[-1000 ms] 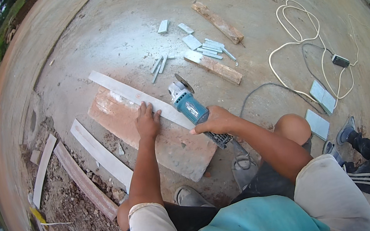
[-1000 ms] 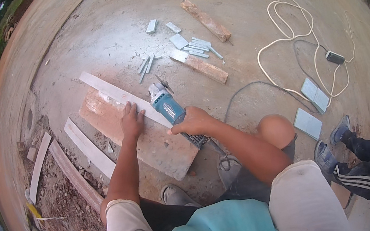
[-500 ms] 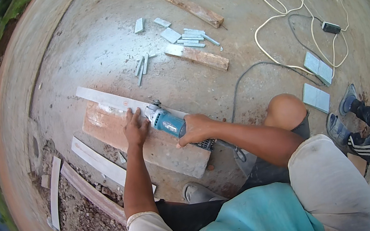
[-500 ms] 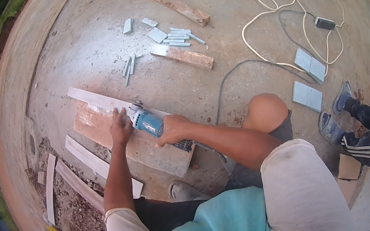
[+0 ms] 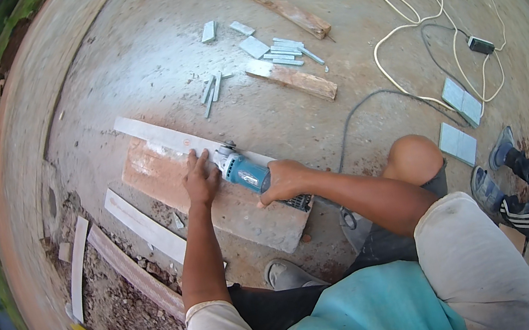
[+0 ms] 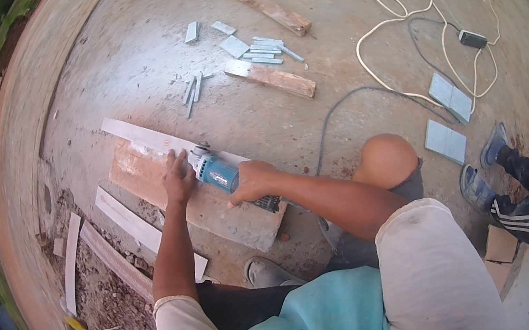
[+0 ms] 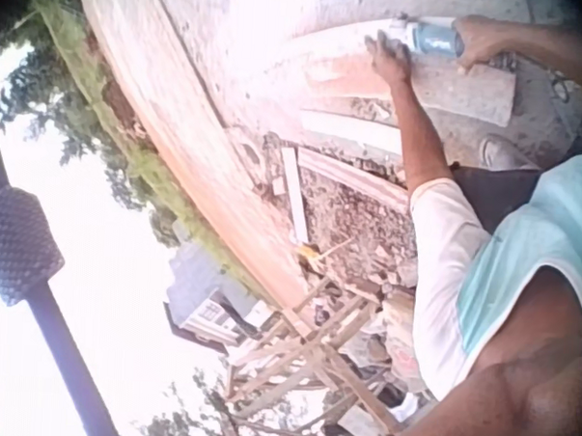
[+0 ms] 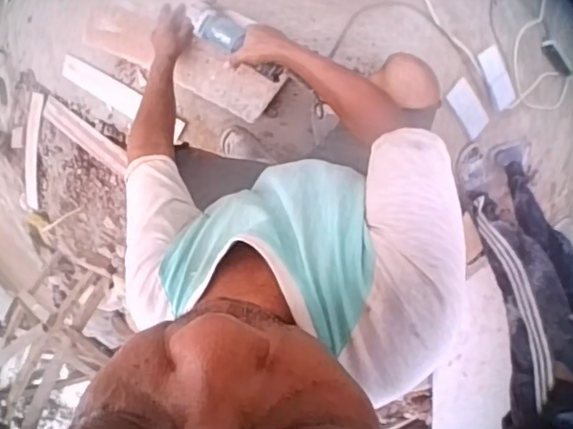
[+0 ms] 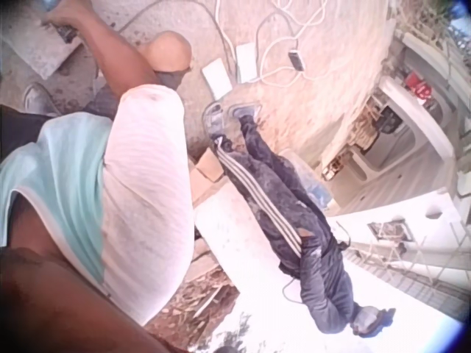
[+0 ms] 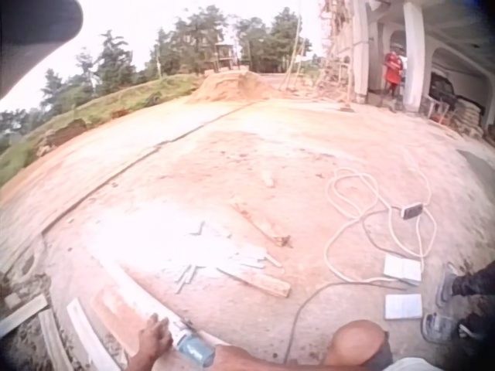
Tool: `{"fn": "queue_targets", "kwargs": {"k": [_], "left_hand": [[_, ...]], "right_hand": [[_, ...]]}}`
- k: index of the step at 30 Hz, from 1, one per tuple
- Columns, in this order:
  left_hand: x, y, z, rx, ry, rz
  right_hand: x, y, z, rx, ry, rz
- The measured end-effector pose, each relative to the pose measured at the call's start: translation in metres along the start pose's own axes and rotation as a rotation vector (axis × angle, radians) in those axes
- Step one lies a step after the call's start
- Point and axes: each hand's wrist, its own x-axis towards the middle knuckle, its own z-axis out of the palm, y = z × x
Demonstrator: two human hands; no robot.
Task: The person uses a handheld grinder to cut a thin piece of stone or tile while holding it against a larger stone block for support.
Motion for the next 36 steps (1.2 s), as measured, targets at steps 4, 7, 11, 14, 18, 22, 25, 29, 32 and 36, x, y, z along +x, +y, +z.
{"fn": "queue_targets", "kwargs": {"k": [4,7,11,14,18,22,25,29,32,36], "left_hand": [[-0.001,0.005,-0.003,0.004,-0.004,-0.015],[-0.001,0.007,-0.004,0.027,-0.005,-0.023],[-0.002,0.009,-0.004,0.036,-0.011,-0.019],[-0.002,0.009,-0.004,0.042,-0.009,-0.013],[-0.002,0.009,-0.002,0.054,0.003,-0.007],[-0.002,0.009,-0.001,0.041,0.001,-0.023],[-0.002,0.01,-0.002,0.043,0.004,-0.027],[-0.003,0.012,-0.002,0.075,0.0,-0.022],[-0.003,0.013,-0.003,0.076,0.002,-0.017],[-0.003,0.013,-0.004,0.08,-0.003,-0.018]], "right_hand": [[0.003,-0.002,-0.002,-0.023,-0.042,0.002],[0.003,-0.004,-0.005,-0.023,-0.059,0.0],[0.003,-0.005,-0.006,-0.023,-0.059,-0.006],[0.004,-0.006,-0.006,-0.038,-0.08,0.0],[0.003,-0.006,-0.006,-0.041,-0.077,0.001],[0.0,-0.005,-0.006,-0.053,-0.066,0.007],[-0.002,-0.004,-0.008,-0.033,-0.084,0.008],[-0.005,-0.002,-0.008,-0.028,-0.054,0.006],[-0.006,-0.001,-0.007,-0.024,-0.041,0.003],[-0.006,0.0,-0.007,-0.039,-0.061,0.019]]}}
